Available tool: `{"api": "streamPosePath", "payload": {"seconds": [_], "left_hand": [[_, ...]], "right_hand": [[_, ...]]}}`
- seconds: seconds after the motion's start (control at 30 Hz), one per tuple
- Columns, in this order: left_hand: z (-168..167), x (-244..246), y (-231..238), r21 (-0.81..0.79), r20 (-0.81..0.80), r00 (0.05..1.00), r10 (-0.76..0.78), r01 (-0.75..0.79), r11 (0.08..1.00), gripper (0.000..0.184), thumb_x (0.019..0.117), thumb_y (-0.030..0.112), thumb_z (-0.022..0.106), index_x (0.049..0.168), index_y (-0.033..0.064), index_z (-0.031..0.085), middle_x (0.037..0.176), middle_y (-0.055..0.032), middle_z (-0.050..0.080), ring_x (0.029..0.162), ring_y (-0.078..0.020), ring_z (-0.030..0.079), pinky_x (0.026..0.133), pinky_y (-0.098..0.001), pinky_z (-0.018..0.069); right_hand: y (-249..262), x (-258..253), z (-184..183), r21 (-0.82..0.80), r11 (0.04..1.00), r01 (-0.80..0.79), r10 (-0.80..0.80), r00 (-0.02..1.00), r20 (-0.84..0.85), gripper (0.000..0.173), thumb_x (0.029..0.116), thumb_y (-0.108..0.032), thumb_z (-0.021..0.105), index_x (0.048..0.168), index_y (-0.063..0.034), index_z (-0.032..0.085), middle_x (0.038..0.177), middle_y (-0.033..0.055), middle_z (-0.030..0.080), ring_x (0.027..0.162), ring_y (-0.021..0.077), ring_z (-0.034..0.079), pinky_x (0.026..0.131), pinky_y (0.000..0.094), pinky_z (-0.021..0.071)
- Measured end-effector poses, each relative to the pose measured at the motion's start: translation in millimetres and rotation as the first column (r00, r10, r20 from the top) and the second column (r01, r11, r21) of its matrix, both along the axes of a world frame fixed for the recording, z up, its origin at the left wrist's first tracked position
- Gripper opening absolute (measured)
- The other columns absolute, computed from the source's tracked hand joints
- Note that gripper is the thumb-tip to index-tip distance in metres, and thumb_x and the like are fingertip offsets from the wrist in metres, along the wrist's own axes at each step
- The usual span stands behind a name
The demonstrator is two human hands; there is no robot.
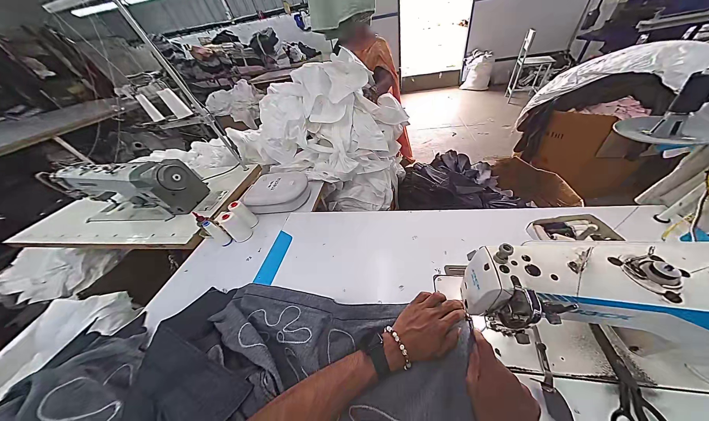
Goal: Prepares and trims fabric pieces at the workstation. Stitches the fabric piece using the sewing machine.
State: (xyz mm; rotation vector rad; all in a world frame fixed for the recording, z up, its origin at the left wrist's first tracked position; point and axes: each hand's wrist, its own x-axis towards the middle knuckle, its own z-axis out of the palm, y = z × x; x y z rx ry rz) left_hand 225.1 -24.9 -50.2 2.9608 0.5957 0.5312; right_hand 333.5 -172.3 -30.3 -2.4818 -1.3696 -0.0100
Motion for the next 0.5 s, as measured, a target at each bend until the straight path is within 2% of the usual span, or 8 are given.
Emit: {"api": "streamPosePath", "payload": {"seconds": [0.23, 0.33, 0.37, 0.4, 0.43, 0.47, 0.5], "left_hand": [[2, -1, 1, -0.052, -0.005, 0.999, 0.034, -0.034, 0.998, 0.038, 0.1058, 0.04, 0.041, 0.132, 0.026, 0.065, 0.145, 0.0112, 0.059, 0.134, -0.0145, 0.051, 0.107, -0.0383, 0.0406], [10, -1, 9, -0.201, -0.071, 0.997, -0.01, -0.004, 0.98, 0.038, 0.105, 0.045, 0.044, 0.135, 0.0299, 0.062, 0.149, 0.0144, 0.054, 0.137, -0.0152, 0.047, 0.107, -0.0431, 0.0391], [22, -6, 21, -0.31, -0.117, 0.99, -0.079, 0.039, 0.95, 0.041, 0.103, 0.047, 0.053, 0.139, 0.0287, 0.06, 0.152, 0.0118, 0.053, 0.139, -0.0183, 0.046, 0.107, -0.0482, 0.0398], [39, -14, 42, -0.416, -0.13, 0.979, -0.158, 0.091, 0.905, 0.051, 0.0971, 0.044, 0.066, 0.144, 0.0236, 0.059, 0.154, 0.0049, 0.053, 0.141, -0.0231, 0.047, 0.109, -0.0535, 0.04], [61, -25, 69, -0.464, -0.107, 0.977, -0.184, 0.114, 0.878, 0.066, 0.0903, 0.04, 0.077, 0.149, 0.0167, 0.056, 0.154, -0.0028, 0.054, 0.142, -0.0249, 0.048, 0.115, -0.0525, 0.0392], [90, -38, 101, -0.456, -0.045, 0.988, -0.145, 0.108, 0.883, 0.075, 0.0876, 0.035, 0.081, 0.151, 0.0091, 0.051, 0.153, -0.0106, 0.054, 0.142, -0.0252, 0.049, 0.119, -0.0471, 0.0371], [125, -55, 136, -0.407, 0.032, 0.999, -0.028, 0.039, 0.913, 0.076, 0.0905, 0.031, 0.079, 0.154, 0.0042, 0.045, 0.153, -0.0152, 0.052, 0.143, -0.024, 0.048, 0.121, -0.0422, 0.0367]], "right_hand": [[1, -1, 2, 0.008, 1.0, -0.024, 0.024, 1.0, -0.02, 0.043, 0.1065, -0.026, 0.039, 0.138, -0.0134, 0.066, 0.091, 0.0148, 0.077, 0.073, 0.0374, 0.074, 0.06, 0.0584, 0.0554], [2, 2, 2, 0.022, 1.0, -0.016, 0.016, 1.0, -0.009, 0.042, 0.1061, -0.026, 0.041, 0.137, -0.0141, 0.067, 0.091, 0.015, 0.077, 0.073, 0.0376, 0.074, 0.059, 0.0584, 0.0554], [2, 2, 2, 0.016, 1.0, -0.025, 0.025, 1.0, -0.014, 0.042, 0.1061, -0.025, 0.041, 0.138, -0.013, 0.066, 0.092, 0.0158, 0.077, 0.073, 0.0382, 0.074, 0.06, 0.0594, 0.0553], [2, 2, 1, 0.001, 0.999, -0.034, 0.034, 0.999, -0.025, 0.043, 0.1059, -0.024, 0.04, 0.139, -0.012, 0.065, 0.093, 0.0168, 0.077, 0.075, 0.0391, 0.074, 0.061, 0.0603, 0.0552], [2, 1, 1, -0.01, 0.999, -0.042, 0.042, 0.998, -0.036, 0.043, 0.1061, -0.024, 0.039, 0.14, -0.0112, 0.064, 0.095, 0.0178, 0.077, 0.077, 0.0401, 0.074, 0.063, 0.0612, 0.0552], [2, 2, 1, -0.017, 0.999, -0.048, 0.047, 0.998, -0.038, 0.044, 0.1062, -0.024, 0.039, 0.14, -0.011, 0.063, 0.096, 0.0184, 0.077, 0.078, 0.0407, 0.075, 0.063, 0.0618, 0.0553], [2, 4, 2, -0.025, 0.999, -0.047, 0.045, 0.998, -0.045, 0.045, 0.1067, -0.025, 0.038, 0.141, -0.0112, 0.063, 0.098, 0.0191, 0.077, 0.08, 0.0414, 0.075, 0.065, 0.0626, 0.0553]]}}
